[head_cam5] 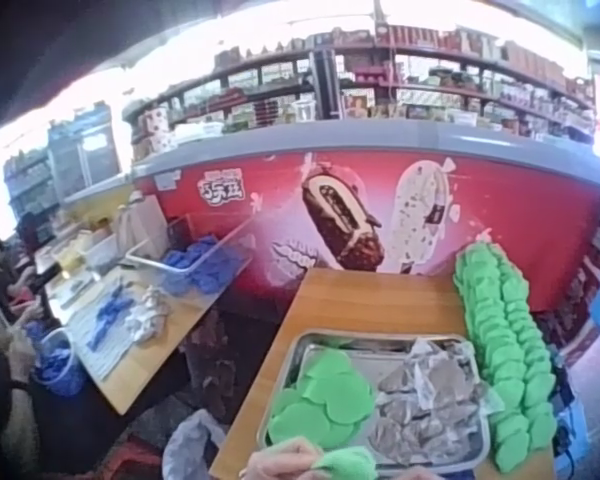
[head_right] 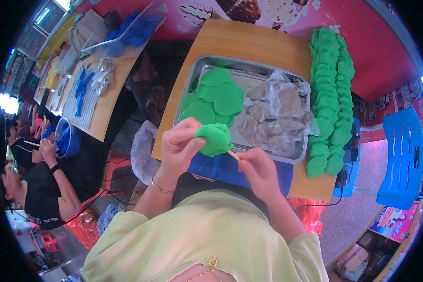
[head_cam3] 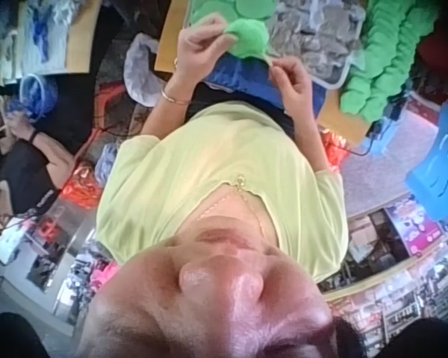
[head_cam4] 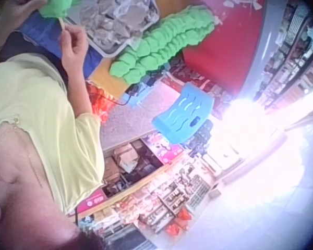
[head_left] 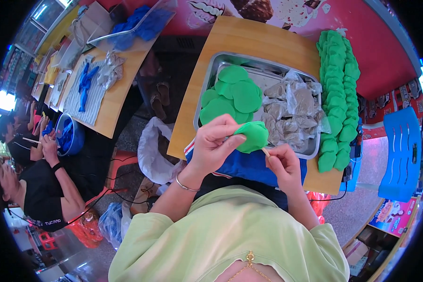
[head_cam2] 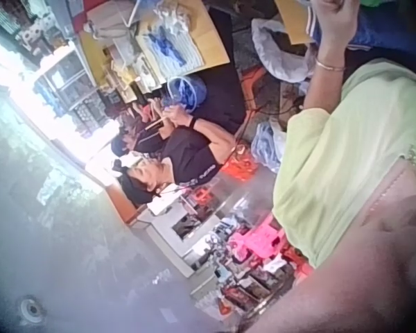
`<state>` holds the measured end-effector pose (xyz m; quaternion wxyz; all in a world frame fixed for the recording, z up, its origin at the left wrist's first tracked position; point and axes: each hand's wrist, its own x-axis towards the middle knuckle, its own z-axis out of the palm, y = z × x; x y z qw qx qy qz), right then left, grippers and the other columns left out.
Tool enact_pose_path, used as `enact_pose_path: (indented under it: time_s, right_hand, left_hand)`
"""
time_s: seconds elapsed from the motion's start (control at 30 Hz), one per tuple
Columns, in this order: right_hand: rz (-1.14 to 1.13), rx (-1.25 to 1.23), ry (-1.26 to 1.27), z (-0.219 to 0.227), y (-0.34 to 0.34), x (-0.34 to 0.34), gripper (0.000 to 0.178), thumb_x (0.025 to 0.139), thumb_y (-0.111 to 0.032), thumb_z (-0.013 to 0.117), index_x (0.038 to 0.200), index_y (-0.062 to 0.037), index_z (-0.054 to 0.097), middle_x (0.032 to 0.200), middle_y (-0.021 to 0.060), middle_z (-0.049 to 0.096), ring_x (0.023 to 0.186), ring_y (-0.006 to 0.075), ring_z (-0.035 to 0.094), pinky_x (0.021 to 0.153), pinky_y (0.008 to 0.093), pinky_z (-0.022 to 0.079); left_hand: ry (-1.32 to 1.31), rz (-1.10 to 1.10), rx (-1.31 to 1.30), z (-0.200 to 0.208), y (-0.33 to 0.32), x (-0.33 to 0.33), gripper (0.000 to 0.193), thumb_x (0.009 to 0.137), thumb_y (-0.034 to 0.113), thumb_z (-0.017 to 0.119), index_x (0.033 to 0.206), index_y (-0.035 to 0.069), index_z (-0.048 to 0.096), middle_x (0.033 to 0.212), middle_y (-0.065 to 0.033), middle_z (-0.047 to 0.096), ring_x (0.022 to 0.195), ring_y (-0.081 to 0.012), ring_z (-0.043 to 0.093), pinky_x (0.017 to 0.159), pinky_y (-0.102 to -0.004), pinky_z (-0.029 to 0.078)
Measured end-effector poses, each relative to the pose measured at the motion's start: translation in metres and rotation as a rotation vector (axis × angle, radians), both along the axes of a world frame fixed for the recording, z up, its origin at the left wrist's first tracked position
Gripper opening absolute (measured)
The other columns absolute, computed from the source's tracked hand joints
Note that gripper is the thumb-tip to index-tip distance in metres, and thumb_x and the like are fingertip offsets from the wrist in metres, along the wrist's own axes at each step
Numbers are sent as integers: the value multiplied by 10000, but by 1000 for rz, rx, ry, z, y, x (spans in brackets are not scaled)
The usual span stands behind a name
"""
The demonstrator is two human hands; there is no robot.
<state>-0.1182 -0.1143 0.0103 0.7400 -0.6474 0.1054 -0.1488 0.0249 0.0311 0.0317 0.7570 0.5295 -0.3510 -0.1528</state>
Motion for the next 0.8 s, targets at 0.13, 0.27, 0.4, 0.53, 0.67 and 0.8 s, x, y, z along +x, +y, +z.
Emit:
enact_pose_path:
  time_s: [0.13,0.27,0.4,0.53,0.67,0.8]
  right_hand:
    - [-19,-117,-55,3,2,3,99,895,-90,527,970,-26,518,722,33,525,567,46,415,457,177,279]
    - [68,188,35,6,2,1,93,884,-47,533,973,-22,527,732,24,536,633,51,475,530,174,349]
    - [-51,-129,-10,2,2,3,82,880,-52,543,954,-18,537,736,32,547,607,52,476,520,177,354]
    - [-56,-135,-42,4,4,6,76,881,-61,544,943,-17,541,743,39,553,577,49,457,495,176,334]
    - [1,146,24,6,2,1,81,884,-57,541,952,-14,536,750,42,554,580,50,460,498,176,335]
    - [59,395,3,0,-6,-3,109,867,-6,547,975,-19,550,804,37,578,706,82,536,599,203,415]
  left_hand:
    - [-76,12,10,-7,1,2,155,805,7,639,956,-10,668,791,-23,528,642,-56,445,514,-194,318]
    - [67,-45,-123,-13,-5,-1,146,819,27,633,955,-11,668,830,-38,546,695,-76,495,577,-192,371]
    - [143,-1,-68,12,-9,-2,141,841,60,613,948,-8,674,832,-49,560,729,-93,524,634,-208,409]
    - [-166,1,93,3,2,10,153,851,77,606,956,-15,669,825,-55,566,721,-88,514,616,-218,404]
    - [-146,52,-11,-5,0,6,145,852,72,603,940,-26,665,824,-59,568,712,-86,501,591,-201,378]
    - [21,22,-132,-13,-2,1,132,859,54,591,932,-29,662,849,-55,564,708,-86,491,583,-190,365]
